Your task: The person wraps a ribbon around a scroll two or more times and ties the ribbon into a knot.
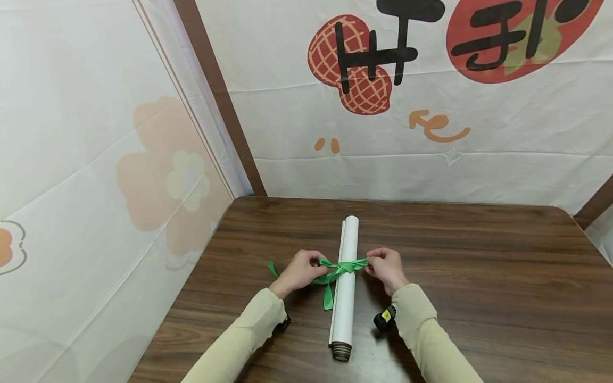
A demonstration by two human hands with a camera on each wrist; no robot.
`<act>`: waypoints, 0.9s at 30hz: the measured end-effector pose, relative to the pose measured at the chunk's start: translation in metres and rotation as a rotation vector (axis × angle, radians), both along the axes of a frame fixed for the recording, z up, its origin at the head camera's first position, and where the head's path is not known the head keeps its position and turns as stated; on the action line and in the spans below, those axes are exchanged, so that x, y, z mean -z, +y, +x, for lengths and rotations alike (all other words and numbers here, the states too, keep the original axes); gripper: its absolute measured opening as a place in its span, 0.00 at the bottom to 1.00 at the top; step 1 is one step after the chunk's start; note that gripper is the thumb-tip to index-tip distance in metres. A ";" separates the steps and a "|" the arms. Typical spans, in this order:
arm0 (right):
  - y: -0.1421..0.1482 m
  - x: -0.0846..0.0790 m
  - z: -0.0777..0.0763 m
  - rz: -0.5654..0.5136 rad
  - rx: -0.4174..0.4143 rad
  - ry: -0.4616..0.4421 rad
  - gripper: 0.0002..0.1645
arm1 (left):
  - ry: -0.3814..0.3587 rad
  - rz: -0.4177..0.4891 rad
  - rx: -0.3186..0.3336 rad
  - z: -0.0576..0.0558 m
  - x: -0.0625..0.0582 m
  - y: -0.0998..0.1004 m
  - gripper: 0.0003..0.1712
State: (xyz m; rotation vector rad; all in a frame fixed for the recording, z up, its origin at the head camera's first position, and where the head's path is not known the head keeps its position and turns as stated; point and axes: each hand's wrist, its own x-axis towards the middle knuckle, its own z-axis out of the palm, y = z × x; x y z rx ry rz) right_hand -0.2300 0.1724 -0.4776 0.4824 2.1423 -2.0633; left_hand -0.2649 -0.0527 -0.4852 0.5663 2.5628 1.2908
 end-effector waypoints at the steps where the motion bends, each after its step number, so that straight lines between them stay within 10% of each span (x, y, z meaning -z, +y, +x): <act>1: 0.001 0.000 0.001 0.009 0.001 -0.001 0.18 | -0.030 -0.001 -0.014 -0.001 0.000 -0.001 0.05; 8: 0.011 0.002 0.007 0.057 -0.008 -0.014 0.18 | -0.254 0.073 -0.083 -0.006 0.000 -0.010 0.07; 22: 0.029 0.004 0.019 0.031 -0.066 -0.016 0.20 | -0.386 0.120 -0.042 -0.018 0.001 -0.018 0.07; 27: 0.026 0.003 0.017 0.043 -0.133 -0.023 0.24 | -0.457 0.243 -0.017 -0.021 -0.002 -0.012 0.21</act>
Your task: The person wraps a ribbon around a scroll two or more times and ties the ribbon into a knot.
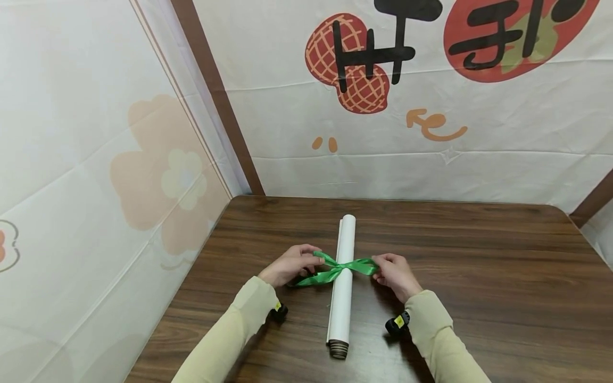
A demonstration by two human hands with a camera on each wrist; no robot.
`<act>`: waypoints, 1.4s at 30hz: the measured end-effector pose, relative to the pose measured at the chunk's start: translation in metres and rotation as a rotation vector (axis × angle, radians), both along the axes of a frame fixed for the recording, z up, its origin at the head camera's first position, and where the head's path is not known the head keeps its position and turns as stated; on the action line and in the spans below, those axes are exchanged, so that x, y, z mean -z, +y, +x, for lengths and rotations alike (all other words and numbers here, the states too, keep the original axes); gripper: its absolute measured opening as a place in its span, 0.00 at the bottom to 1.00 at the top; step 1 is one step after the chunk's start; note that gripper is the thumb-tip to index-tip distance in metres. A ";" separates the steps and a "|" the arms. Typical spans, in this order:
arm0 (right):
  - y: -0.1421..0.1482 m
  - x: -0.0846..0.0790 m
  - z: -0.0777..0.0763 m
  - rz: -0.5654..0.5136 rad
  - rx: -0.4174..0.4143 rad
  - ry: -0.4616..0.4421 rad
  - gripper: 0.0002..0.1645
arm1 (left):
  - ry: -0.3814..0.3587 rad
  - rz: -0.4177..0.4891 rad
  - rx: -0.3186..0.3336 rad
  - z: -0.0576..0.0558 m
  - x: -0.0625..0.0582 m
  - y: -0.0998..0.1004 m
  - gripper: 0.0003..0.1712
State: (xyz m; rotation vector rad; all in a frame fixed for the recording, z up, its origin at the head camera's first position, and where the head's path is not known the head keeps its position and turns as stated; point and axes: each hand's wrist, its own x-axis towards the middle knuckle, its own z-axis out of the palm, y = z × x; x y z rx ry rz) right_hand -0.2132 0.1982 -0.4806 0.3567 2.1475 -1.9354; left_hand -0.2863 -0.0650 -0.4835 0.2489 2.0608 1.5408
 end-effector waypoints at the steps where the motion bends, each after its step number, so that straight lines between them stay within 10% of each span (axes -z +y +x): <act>1: -0.001 0.000 -0.001 0.008 -0.010 0.003 0.26 | -0.005 0.024 -0.004 0.000 -0.001 0.002 0.24; 6: -0.005 -0.002 -0.005 0.133 -0.007 0.073 0.23 | 0.071 -0.005 -0.028 0.003 -0.007 0.008 0.23; 18: -0.006 -0.015 -0.002 0.781 -0.042 0.353 0.08 | 0.495 -0.456 0.035 0.013 -0.023 0.013 0.08; 26: 0.000 -0.013 0.000 0.821 -0.053 0.333 0.09 | 0.472 -0.455 -0.067 0.010 -0.016 0.009 0.07; 42: 0.002 -0.012 0.000 0.668 -0.051 0.254 0.07 | 0.407 -0.339 -0.024 0.004 -0.014 0.000 0.06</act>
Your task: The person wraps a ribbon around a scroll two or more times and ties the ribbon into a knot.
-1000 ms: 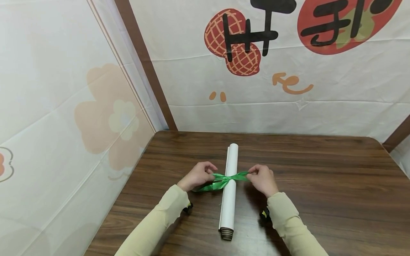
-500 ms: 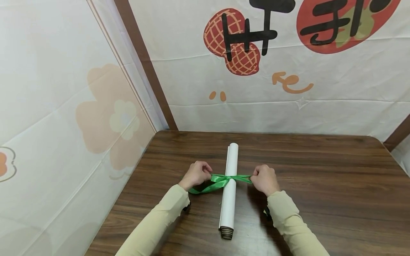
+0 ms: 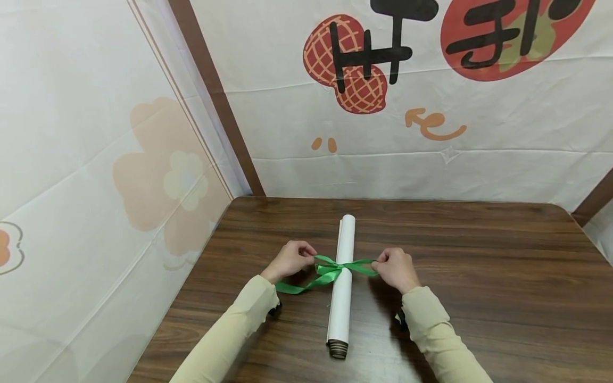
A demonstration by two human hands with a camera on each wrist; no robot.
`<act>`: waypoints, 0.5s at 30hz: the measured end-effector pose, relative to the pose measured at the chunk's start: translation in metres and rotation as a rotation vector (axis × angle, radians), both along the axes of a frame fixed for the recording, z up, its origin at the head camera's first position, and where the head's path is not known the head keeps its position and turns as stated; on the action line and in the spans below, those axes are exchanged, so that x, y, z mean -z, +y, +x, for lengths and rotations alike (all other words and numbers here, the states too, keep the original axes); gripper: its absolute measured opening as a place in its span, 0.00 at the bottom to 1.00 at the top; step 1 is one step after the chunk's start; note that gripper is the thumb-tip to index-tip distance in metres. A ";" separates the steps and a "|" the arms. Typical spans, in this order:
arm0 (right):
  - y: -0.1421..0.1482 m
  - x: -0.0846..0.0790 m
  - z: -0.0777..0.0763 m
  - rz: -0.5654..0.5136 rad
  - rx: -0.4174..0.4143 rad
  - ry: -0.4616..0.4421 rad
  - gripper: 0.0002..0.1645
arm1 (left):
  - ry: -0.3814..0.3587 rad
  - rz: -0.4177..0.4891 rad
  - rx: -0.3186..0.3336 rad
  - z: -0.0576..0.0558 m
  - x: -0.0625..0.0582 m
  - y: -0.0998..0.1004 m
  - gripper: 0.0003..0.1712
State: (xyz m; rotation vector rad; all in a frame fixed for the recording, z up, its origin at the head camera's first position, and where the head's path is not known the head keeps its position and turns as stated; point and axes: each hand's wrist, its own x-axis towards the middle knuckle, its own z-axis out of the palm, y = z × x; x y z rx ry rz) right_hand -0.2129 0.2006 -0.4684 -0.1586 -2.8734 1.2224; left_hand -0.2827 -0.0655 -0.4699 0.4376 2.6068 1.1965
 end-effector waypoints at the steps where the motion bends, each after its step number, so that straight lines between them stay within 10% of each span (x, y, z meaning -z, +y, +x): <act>1: 0.000 0.000 0.000 -0.022 -0.003 -0.013 0.08 | -0.027 0.022 -0.007 0.000 0.000 0.001 0.07; 8: 0.010 0.003 0.002 -0.096 -0.049 -0.046 0.22 | -0.138 0.063 -0.011 0.001 -0.005 0.004 0.13; 15: 0.019 0.007 0.011 0.054 -0.090 0.091 0.34 | 0.085 -0.093 -0.004 0.007 -0.006 -0.016 0.23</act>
